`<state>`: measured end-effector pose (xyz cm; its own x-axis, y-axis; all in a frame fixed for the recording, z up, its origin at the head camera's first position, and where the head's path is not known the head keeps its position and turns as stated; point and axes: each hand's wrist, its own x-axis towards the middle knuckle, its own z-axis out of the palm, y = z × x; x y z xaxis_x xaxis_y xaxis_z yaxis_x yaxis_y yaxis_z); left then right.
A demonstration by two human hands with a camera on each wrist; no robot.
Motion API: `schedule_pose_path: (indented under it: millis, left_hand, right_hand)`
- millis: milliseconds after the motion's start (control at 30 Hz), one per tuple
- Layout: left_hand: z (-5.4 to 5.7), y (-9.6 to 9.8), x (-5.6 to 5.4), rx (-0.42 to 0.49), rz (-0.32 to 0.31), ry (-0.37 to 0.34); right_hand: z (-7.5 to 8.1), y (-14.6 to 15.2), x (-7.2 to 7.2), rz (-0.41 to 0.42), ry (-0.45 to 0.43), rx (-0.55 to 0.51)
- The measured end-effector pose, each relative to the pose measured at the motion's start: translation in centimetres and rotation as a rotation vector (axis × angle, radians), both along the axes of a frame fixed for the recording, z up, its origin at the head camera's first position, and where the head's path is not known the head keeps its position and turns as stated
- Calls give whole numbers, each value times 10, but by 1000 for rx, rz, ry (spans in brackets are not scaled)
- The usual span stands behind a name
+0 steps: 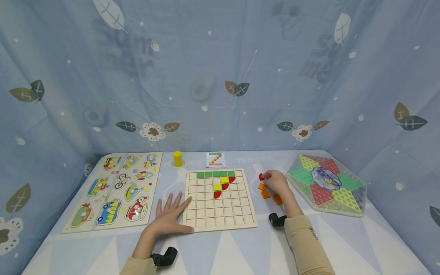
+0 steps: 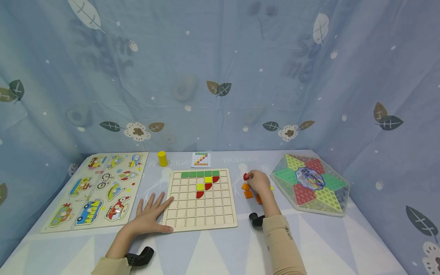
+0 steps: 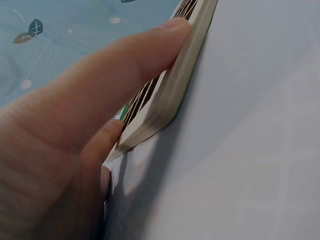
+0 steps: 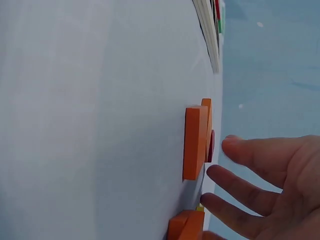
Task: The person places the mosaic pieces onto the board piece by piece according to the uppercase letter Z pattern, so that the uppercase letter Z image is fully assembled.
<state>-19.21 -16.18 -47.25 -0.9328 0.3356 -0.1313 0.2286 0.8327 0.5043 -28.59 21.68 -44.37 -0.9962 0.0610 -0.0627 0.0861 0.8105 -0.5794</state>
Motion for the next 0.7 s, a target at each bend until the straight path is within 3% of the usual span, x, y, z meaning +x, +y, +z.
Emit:
schedule_pose_path:
  millis: [333, 533, 700]
  left_hand:
    - [-1, 0, 0, -3, -1, -2]
    - [1, 0, 0, -2, -1, -4]
    - [1, 0, 0, 1, 2, -5]
  right_hand:
    - [-2, -3, 1, -6, -3, 93]
    - [-1, -3, 2, -11, 40, 150]
    - [3, -3, 1, -26, 98, 96]
